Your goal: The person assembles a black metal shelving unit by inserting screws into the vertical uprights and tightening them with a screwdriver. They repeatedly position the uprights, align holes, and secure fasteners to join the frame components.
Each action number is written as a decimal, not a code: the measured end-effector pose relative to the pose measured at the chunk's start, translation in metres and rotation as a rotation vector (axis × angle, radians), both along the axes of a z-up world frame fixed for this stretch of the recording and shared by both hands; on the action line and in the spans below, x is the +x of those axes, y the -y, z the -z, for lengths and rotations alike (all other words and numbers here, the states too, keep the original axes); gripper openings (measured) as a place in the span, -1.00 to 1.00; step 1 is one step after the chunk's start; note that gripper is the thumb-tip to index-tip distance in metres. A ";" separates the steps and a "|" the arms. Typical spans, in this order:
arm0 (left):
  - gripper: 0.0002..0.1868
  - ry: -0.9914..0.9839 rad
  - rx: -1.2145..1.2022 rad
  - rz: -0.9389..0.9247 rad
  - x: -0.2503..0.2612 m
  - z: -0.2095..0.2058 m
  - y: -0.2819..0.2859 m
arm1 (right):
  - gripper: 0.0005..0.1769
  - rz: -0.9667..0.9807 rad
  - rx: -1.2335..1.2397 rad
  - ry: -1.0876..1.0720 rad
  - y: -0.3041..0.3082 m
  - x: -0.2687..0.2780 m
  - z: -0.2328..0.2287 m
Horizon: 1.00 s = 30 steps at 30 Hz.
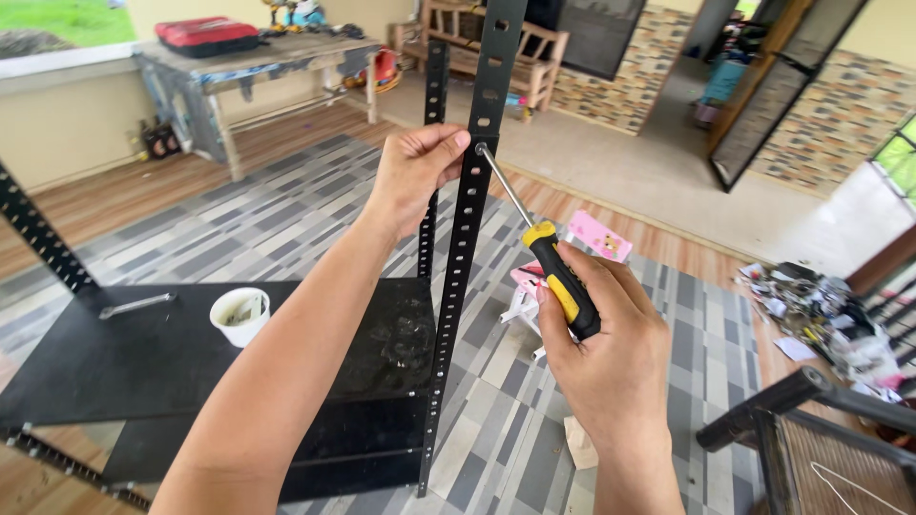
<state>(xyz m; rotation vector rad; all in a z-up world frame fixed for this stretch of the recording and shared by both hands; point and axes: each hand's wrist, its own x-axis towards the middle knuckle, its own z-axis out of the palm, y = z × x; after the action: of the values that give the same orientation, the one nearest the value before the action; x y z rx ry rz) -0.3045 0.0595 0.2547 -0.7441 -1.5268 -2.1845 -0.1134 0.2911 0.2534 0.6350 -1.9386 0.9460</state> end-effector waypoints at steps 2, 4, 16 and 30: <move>-0.74 -0.003 -0.048 -0.005 0.000 0.001 -0.002 | -0.60 0.034 0.009 -0.008 0.004 0.009 -0.002; -0.73 -0.010 -0.054 -0.010 -0.002 0.003 -0.005 | -0.61 0.060 0.024 -0.028 0.008 0.012 -0.004; -0.75 -0.010 -0.029 -0.071 -0.004 0.008 -0.012 | -0.59 0.136 0.110 0.077 0.008 0.017 -0.021; -0.77 0.052 -0.043 -0.186 -0.001 0.002 -0.016 | -0.59 0.099 0.226 -0.067 0.000 0.016 -0.027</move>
<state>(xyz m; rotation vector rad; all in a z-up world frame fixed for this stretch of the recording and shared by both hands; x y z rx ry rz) -0.3059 0.0757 0.2531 -0.5382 -1.6042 -2.0552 -0.0975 0.2910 0.2808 0.6827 -2.0127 0.6418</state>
